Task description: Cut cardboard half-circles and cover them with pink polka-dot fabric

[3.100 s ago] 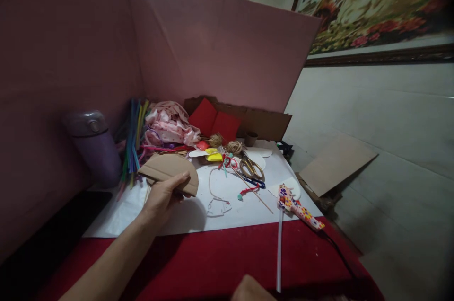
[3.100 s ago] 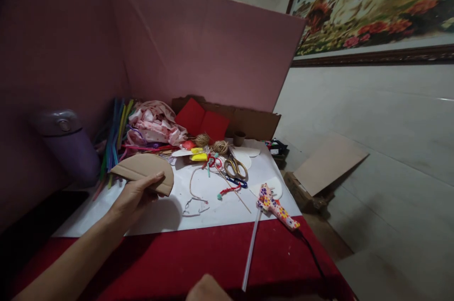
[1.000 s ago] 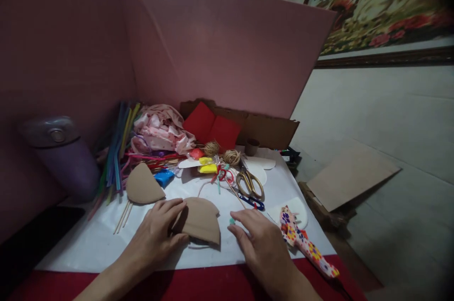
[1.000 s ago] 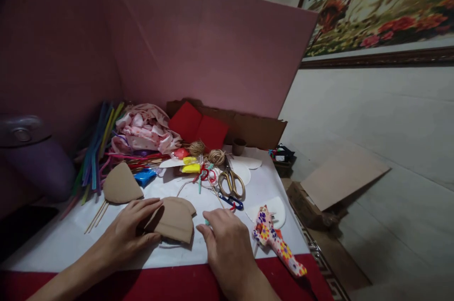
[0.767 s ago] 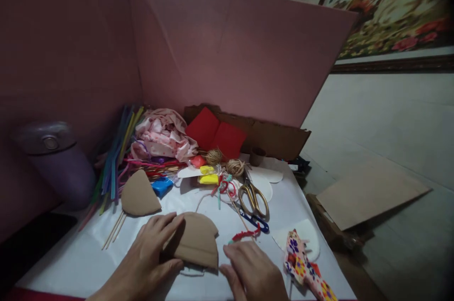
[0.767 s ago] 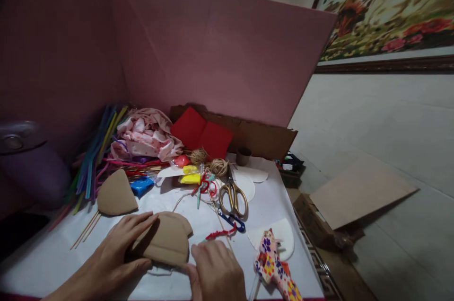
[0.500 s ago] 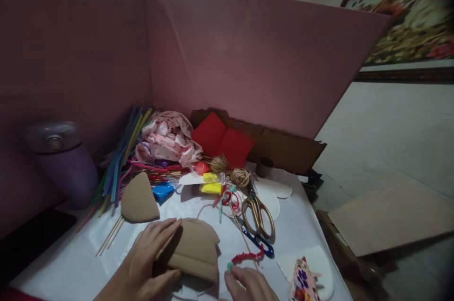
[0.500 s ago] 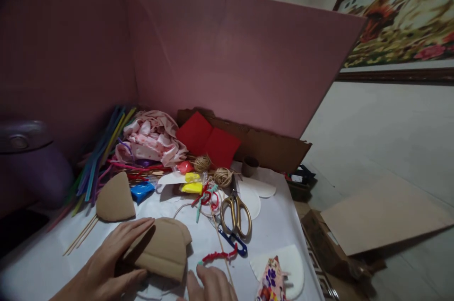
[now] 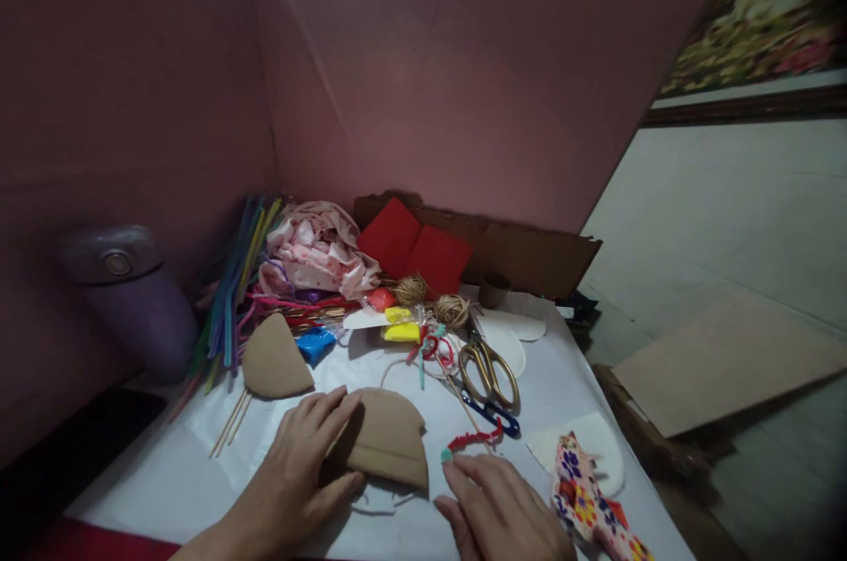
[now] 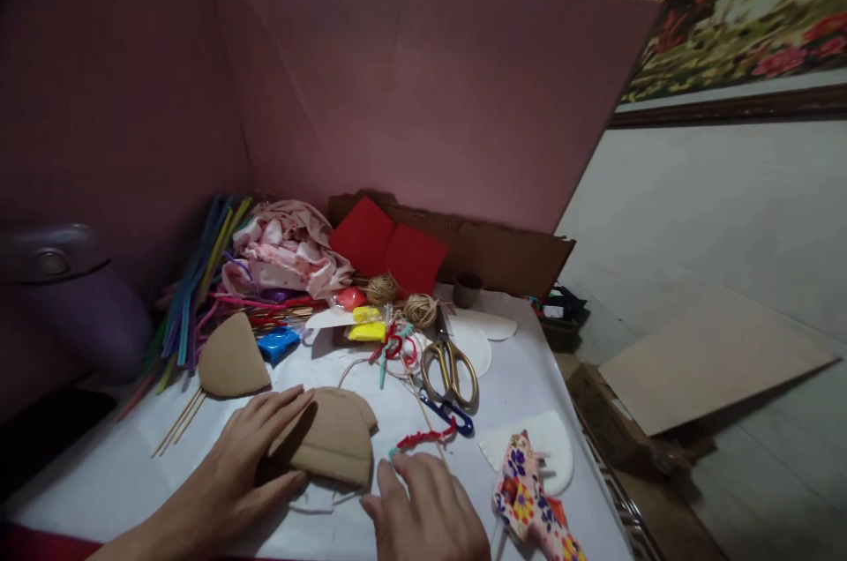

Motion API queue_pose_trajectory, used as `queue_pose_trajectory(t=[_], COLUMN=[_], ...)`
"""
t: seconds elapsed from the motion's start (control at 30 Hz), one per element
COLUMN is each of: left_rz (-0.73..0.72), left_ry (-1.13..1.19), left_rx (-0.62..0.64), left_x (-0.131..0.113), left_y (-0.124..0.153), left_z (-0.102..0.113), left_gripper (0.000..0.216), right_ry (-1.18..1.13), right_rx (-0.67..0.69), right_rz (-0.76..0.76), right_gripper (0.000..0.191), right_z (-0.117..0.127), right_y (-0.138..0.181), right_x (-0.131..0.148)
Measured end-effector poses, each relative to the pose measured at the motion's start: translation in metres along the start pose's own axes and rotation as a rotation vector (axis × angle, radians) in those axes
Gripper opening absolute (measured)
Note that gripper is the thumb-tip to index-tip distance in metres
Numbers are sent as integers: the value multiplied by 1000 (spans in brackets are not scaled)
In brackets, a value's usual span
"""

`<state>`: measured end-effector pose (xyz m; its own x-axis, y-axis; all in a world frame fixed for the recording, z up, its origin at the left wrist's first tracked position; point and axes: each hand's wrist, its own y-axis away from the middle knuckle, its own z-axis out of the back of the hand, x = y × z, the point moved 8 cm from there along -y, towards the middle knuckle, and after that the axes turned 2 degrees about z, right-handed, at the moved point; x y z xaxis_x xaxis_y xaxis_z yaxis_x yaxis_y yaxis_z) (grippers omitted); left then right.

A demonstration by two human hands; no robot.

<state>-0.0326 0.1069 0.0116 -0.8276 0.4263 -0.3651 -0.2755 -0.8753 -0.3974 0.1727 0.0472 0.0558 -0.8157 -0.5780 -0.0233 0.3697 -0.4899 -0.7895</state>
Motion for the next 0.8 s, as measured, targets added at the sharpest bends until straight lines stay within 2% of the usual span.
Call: queue_pose_trajectory(t=[0.1, 0.27, 0.37, 0.47, 0.67, 0.8], left_rz=[-30, -10, 65, 109, 127, 132], left_ry=[-2, 60, 64, 77, 190, 160], left_rx=[6, -77, -94, -48, -105, -114], left_x=[-2, -5, -2, -1, -2, -2], left_y=[0, -3, -6, -8, -10, -9], left_z=[-2, 9, 15, 13, 17, 18], left_gripper=[72, 61, 57, 55, 60, 60], right_ry=[-100, -183, -198, -204, -188, -181], right_rx=[36, 27, 32, 84, 62, 67], right_rz=[-16, -15, -54, -85, -64, -38], right_gripper=[15, 17, 19, 20, 19, 18], right_z=[-1, 1, 1, -3, -1, -4], right_y=[-2, -11, -14, -14, -11, -10], right_x=[-1, -2, -4, -4, -7, -8])
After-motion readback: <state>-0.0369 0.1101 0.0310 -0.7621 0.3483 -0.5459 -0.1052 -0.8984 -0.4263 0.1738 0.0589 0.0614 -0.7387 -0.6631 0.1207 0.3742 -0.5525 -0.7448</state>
